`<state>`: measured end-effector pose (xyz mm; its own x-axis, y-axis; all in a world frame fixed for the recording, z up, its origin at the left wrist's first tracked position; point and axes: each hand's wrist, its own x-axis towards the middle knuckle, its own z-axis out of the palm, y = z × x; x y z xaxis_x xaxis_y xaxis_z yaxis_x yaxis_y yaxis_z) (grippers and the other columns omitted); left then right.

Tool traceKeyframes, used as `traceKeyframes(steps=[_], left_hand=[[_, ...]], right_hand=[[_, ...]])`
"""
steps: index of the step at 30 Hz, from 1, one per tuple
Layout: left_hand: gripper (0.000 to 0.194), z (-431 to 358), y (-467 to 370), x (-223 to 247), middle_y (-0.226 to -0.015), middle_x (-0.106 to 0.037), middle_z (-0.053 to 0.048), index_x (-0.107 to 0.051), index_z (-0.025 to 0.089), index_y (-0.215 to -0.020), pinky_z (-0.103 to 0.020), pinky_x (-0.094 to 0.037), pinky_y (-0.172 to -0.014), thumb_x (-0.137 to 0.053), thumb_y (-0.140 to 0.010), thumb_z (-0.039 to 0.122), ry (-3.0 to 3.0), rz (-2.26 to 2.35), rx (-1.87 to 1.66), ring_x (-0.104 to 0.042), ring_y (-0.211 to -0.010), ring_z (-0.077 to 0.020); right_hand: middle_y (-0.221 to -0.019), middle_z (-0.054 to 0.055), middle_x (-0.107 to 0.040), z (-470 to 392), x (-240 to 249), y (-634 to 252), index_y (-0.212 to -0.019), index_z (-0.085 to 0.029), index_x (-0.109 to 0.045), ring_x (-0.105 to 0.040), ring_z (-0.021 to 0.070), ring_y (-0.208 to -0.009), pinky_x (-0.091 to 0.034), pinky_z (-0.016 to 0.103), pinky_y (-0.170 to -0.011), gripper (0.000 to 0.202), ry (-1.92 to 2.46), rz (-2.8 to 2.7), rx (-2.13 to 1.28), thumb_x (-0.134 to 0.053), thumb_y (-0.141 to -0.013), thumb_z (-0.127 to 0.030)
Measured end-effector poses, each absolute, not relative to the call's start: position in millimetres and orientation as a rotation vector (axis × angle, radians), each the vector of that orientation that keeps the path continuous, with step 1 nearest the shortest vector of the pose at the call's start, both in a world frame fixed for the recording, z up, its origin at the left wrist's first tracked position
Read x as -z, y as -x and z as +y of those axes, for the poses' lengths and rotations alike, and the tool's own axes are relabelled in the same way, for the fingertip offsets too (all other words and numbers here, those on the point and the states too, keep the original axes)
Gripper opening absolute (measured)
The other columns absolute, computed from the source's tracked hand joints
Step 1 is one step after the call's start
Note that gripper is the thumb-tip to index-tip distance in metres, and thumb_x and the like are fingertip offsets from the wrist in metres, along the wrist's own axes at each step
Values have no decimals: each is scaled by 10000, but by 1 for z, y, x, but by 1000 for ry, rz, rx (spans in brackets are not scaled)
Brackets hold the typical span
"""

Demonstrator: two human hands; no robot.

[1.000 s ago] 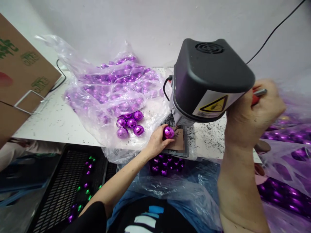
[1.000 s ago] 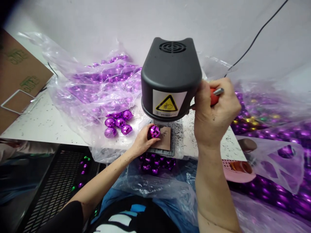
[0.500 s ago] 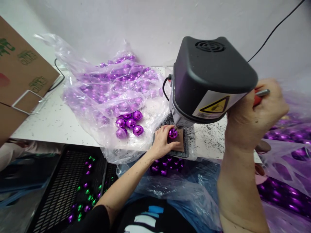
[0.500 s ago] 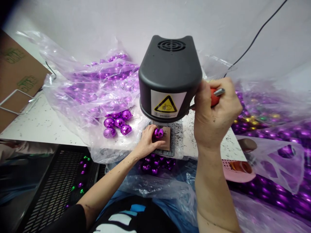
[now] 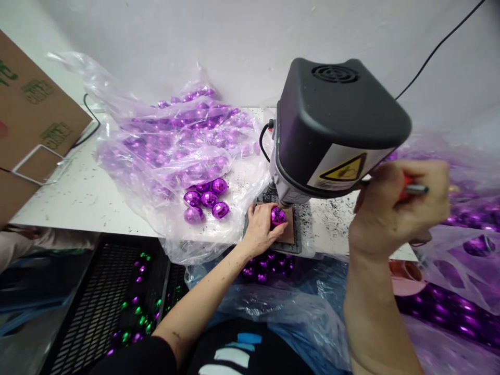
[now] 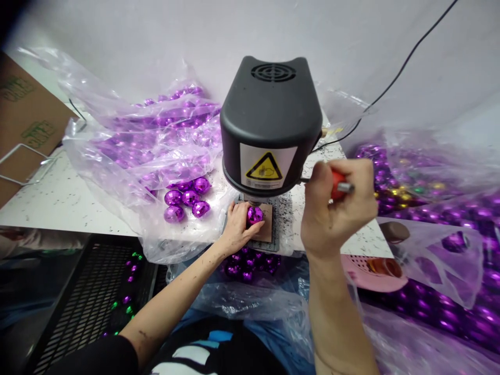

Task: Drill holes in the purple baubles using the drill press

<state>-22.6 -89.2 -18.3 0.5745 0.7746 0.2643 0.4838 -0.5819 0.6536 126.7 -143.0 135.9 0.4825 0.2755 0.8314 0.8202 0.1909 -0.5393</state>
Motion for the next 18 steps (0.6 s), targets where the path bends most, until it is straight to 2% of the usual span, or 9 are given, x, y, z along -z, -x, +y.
traceKeyframes(steps=[3,7,9,13,18], left_hand=[[381,-89,22,19,-1195,-624,-66,-476,211,-1237,-510,-195,-1201,-634,-916,342,-2293,988,-764,-550,-1173,-238],[375,-90,22,21,-1181,-619,-69,-481,203,-1228,-505,-208,-1190,-636,-914,336,-2298,971,-803,-549,-1160,-241],[365,-90,22,22,-1178,-617,-74,-481,200,-1226,-504,-207,-1191,-627,-919,331,-2298,966,-815,-547,-1162,-242],[359,-90,22,22,-1175,-614,-76,-482,199,-1218,-499,-207,-1195,-627,-917,332,-2297,961,-823,-543,-1167,-243],[356,-89,22,21,-1165,-611,-71,-481,206,-1209,-501,-202,-1207,-632,-912,329,-2298,961,-799,-544,-1166,-241]], right_hand=[[-645,-49,-450,-157,-115,-121,-822,-106,-535,-426,-19,-531,-310,151,-539,189,1316,-1071,512,-581,-898,-273],[-586,-42,-495,-168,-98,-120,-752,-96,-510,-440,-13,-531,-343,153,-561,164,1290,-1195,558,-588,-866,-184],[-597,-43,-513,-169,-94,-120,-800,-101,-524,-470,-5,-533,-361,155,-563,105,1257,-1219,526,-591,-856,-160],[-584,-60,-464,-166,-86,-118,-908,-129,-538,-527,45,-548,-421,198,-578,64,1217,-1175,465,-573,-861,-156],[-712,-2,-585,-163,-76,-113,-894,-130,-578,-495,47,-561,-375,213,-566,62,1197,-1104,456,-551,-874,-182]])
